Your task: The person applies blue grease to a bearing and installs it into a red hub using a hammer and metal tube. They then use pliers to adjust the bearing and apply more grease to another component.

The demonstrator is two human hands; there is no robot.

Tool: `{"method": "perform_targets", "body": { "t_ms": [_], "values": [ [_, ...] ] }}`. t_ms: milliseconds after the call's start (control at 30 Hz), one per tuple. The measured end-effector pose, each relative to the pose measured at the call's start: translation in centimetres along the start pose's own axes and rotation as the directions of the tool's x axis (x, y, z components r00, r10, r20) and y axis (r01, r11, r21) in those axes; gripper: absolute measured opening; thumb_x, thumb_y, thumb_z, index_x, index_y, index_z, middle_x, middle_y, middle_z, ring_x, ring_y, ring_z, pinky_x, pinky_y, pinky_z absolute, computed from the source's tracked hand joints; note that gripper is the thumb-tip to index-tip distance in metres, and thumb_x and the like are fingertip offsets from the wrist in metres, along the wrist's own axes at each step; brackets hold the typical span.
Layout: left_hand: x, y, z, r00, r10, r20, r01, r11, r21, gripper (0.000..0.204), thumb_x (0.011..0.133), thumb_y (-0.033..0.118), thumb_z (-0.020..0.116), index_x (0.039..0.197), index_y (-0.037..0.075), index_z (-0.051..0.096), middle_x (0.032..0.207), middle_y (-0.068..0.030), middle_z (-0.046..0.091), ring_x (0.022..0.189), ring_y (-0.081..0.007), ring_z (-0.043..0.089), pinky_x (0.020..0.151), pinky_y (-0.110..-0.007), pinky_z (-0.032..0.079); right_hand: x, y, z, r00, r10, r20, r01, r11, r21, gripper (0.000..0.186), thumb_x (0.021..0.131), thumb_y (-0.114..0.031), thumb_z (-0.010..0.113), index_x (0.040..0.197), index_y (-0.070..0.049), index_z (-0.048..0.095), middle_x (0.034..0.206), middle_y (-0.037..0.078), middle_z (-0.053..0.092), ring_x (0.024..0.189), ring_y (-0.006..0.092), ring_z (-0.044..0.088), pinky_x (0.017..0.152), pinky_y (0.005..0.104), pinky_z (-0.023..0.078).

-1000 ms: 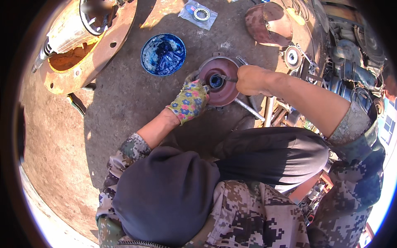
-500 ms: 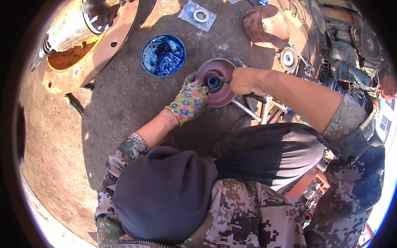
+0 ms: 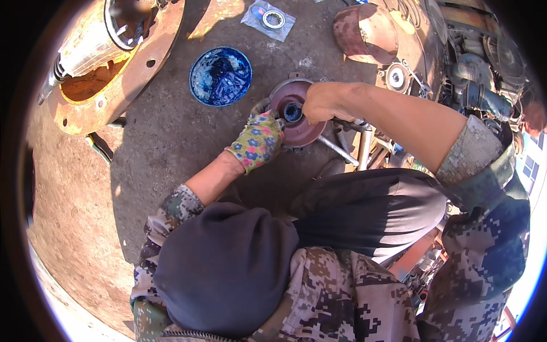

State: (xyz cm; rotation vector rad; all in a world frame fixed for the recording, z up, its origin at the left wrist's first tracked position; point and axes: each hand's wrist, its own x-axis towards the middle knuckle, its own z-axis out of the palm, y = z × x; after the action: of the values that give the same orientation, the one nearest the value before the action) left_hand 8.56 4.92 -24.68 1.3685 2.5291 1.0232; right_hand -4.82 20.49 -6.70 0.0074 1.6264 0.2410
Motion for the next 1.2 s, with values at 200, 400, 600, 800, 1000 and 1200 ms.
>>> {"method": "perform_targets", "body": {
  "t_ms": [200, 400, 600, 800, 1000, 1200],
  "values": [
    [-0.7, 0.0, 0.4, 0.994, -0.049, -0.093, 0.044, 0.997, -0.058, 0.014, 0.094, 0.013, 0.060, 0.098, 0.006, 0.071, 0.103, -0.0180, 0.071, 0.113, -0.0424, 0.067, 0.123, -0.065, 0.035, -0.8, 0.5, 0.9, 0.964, 0.227, 0.137, -0.258, 0.688, 0.678, 0.022, 0.099, -0.018, 0.071, 0.101, 0.003, 0.063, 0.084, 0.015, 0.062, 0.079, 0.0301, 0.066, 0.076, 0.0598, 0.057],
    [-0.9, 0.1, 0.0, 0.987, -0.048, -0.155, 0.021, 0.984, -0.176, 0.015, 0.095, 0.014, 0.061, 0.101, 0.004, 0.070, 0.104, -0.0208, 0.071, 0.111, -0.0455, 0.067, 0.119, -0.065, 0.039, -0.2, 4.1, 4.1, 0.957, -0.074, 0.281, -0.275, 0.082, 0.958, 0.017, 0.099, -0.014, 0.065, 0.100, 0.003, 0.069, 0.093, 0.022, 0.079, 0.086, 0.0380, 0.079, 0.085, 0.0524, 0.066],
    [-1.2, 0.0, 0.0, 0.988, -0.060, -0.139, 0.038, 0.987, -0.154, 0.015, 0.095, 0.014, 0.059, 0.101, 0.004, 0.070, 0.105, -0.0225, 0.071, 0.110, -0.0460, 0.066, 0.115, -0.064, 0.042, -2.6, 5.6, 7.0, 0.982, -0.088, 0.168, -0.153, 0.152, 0.976, 0.014, 0.097, -0.006, 0.060, 0.104, 0.003, 0.068, 0.083, 0.013, 0.071, 0.088, 0.0317, 0.082, 0.073, 0.0498, 0.068],
    [-0.9, -0.3, -1.5, 0.990, -0.075, -0.118, 0.057, 0.987, -0.152, 0.012, 0.092, 0.018, 0.068, 0.099, 0.011, 0.074, 0.111, -0.0126, 0.072, 0.119, -0.0393, 0.066, 0.119, -0.063, 0.039, -8.4, 10.1, 8.6, 0.970, -0.099, -0.222, 0.232, 0.656, 0.718, 0.029, 0.091, -0.012, 0.065, 0.117, -0.001, 0.068, 0.095, 0.006, 0.070, 0.087, 0.0153, 0.065, 0.078, 0.0351, 0.054],
    [1.1, 1.9, -5.8, 0.990, 0.055, -0.128, -0.086, 0.966, -0.244, 0.028, 0.076, 0.016, 0.090, 0.102, 0.014, 0.078, 0.103, -0.0036, 0.073, 0.109, -0.0312, 0.068, 0.118, -0.060, 0.042, -6.1, 21.5, 20.0, 0.855, 0.279, -0.437, 0.387, 0.217, 0.896, 0.024, 0.096, -0.008, 0.071, 0.119, -0.001, 0.068, 0.095, 0.004, 0.069, 0.082, 0.0113, 0.065, 0.071, 0.0298, 0.055],
    [0.8, 2.1, -9.2, 0.993, 0.116, 0.001, -0.111, 0.952, -0.286, 0.026, 0.077, 0.015, 0.090, 0.100, 0.011, 0.077, 0.103, -0.0060, 0.073, 0.108, -0.0348, 0.068, 0.111, -0.057, 0.049, -2.2, 33.0, 27.3, 0.659, 0.649, -0.380, 0.399, 0.126, 0.908, 0.023, 0.098, -0.019, 0.077, 0.113, -0.002, 0.072, 0.091, 0.003, 0.070, 0.081, 0.0120, 0.062, 0.075, 0.0300, 0.051]
  ]
}}
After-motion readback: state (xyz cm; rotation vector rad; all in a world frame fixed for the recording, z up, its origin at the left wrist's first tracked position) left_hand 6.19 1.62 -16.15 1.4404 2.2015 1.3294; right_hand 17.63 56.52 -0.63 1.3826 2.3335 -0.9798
